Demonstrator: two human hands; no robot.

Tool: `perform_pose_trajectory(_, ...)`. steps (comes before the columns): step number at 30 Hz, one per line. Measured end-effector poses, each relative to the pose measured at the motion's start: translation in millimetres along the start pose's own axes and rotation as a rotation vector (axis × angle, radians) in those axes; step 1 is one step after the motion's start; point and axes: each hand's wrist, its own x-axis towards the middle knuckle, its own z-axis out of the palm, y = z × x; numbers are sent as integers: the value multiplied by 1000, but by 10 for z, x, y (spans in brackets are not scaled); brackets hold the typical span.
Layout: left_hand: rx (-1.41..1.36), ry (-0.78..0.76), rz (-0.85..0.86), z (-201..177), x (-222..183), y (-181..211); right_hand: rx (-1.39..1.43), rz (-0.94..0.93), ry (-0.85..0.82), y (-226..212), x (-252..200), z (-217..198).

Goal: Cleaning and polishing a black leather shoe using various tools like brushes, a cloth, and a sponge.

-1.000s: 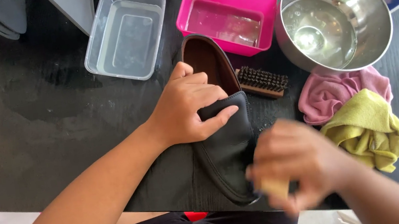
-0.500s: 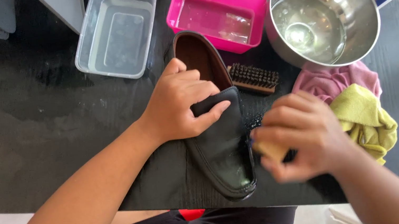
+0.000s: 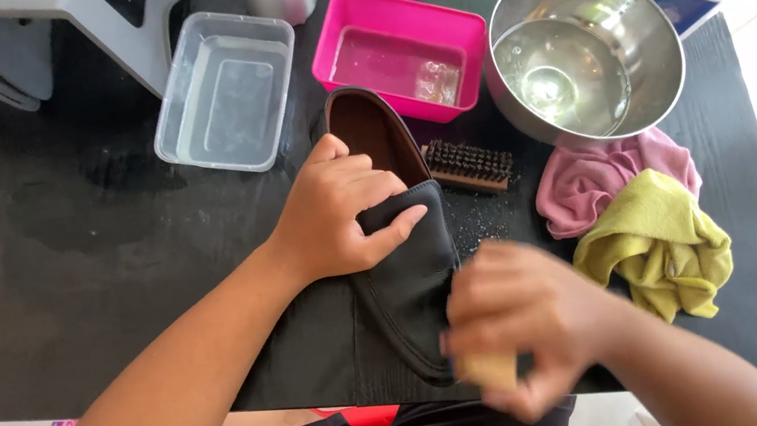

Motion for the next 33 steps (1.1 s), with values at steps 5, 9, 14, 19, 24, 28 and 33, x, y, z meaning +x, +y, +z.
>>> perform_pose_trajectory(5,-31,79,20,33,38,-31,-330,12,229,338,-191,-89)
perform_pose_trajectory(9,-7,-13,10,2,2,-1,-124,-38,88,60,-98,60)
perform_pose_trajectory(14,4,-18,-18,-17,-2,14,-440,-3,96,240,-133,-12)
perform_pose_trajectory(19,9,-4,4,-27,-1,11,-214,-147,64,-55,79,53)
perform_pose_trajectory(24,16,-19,-16,-42,-20,28,-469,-89,-31,106,34,-111)
perform_pose_trajectory(28,2,-12,-39,-34,-4,13,-365,-97,86,54,71,-66)
perform_pose_trajectory(33,-29,-25,-44,-43,-15,14,-300,-34,53,177,-30,55)
